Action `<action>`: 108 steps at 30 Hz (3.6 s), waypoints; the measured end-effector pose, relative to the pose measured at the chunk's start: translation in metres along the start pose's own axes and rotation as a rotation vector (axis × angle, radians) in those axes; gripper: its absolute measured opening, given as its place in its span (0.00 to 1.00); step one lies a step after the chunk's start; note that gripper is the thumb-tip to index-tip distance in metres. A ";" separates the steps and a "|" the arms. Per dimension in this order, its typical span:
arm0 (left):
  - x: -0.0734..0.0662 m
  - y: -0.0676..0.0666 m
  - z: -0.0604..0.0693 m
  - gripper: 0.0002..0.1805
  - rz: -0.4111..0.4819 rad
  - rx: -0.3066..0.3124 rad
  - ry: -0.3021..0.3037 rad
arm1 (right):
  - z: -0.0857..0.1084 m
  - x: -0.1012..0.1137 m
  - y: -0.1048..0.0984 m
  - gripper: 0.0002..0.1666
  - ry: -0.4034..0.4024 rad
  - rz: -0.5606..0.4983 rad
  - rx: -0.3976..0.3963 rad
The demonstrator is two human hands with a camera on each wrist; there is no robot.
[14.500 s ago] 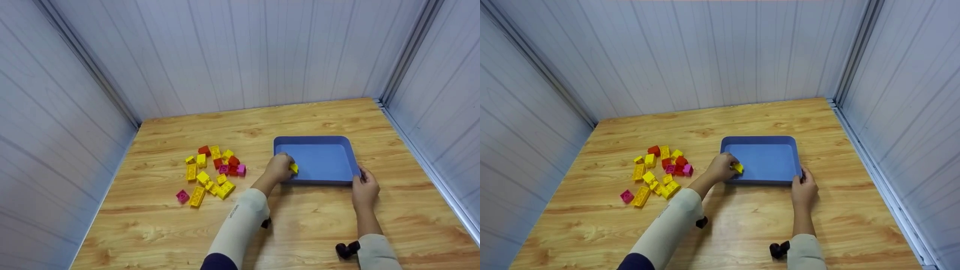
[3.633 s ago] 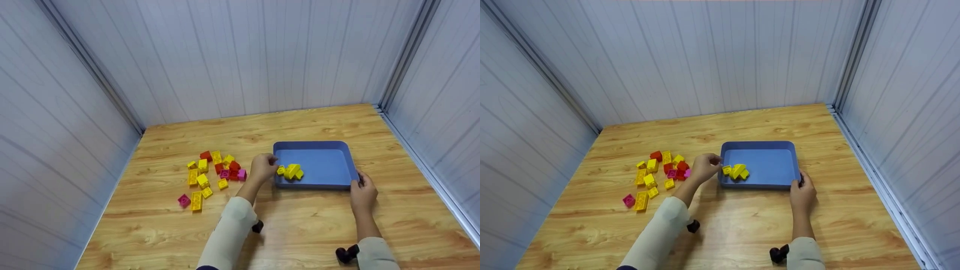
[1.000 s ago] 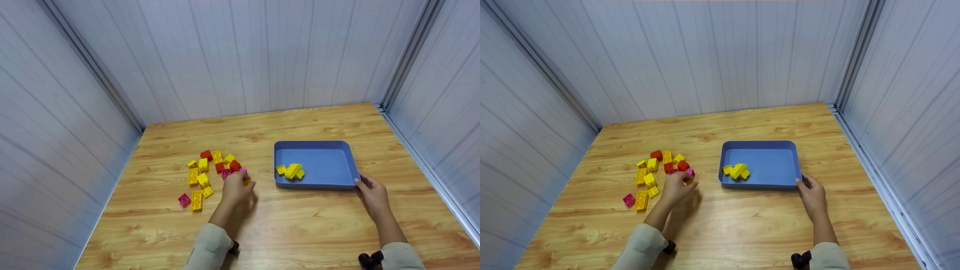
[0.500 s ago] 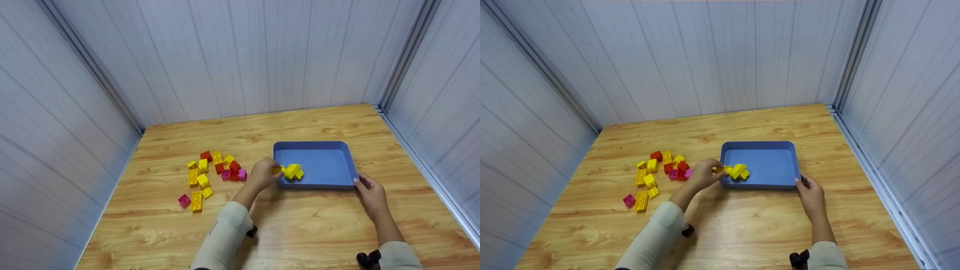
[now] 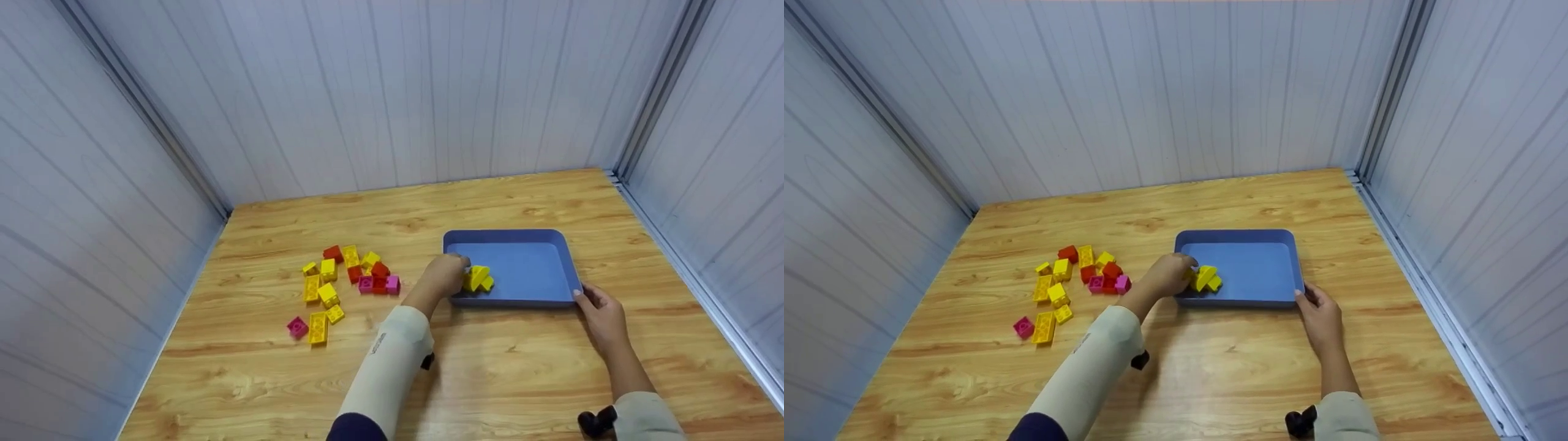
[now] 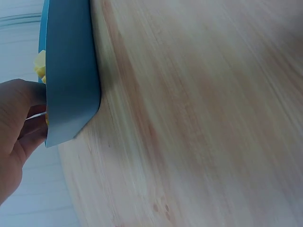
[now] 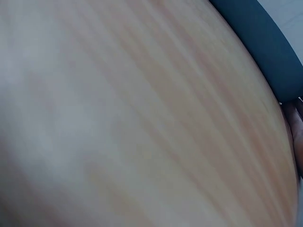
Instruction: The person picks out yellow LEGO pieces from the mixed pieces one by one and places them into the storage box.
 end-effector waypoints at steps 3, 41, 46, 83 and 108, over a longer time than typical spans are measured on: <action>0.002 0.000 0.000 0.16 0.022 0.016 -0.013 | 0.000 0.000 0.001 0.37 -0.002 0.016 0.002; 0.087 0.008 0.157 0.19 0.242 -0.209 -0.270 | 0.001 0.003 0.000 0.39 0.009 0.072 0.011; 0.106 0.007 0.177 0.20 0.224 -0.247 -0.333 | 0.002 0.002 0.000 0.40 0.025 0.076 0.022; 0.144 0.026 0.195 0.03 0.106 -0.105 -0.440 | 0.001 0.000 0.003 0.40 0.029 0.015 0.022; 0.099 -0.013 0.168 0.09 0.161 -0.128 -0.293 | 0.002 0.001 0.001 0.40 0.037 0.044 0.023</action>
Point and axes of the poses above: each hand's wrist, its own z-axis away from the middle knuckle, its own y-axis out of the palm, x = y × z, the point moved 2 cm from there along -z, towards the middle knuckle, and after that the axes turned 10 degrees about -z, right-handed, at the moved point
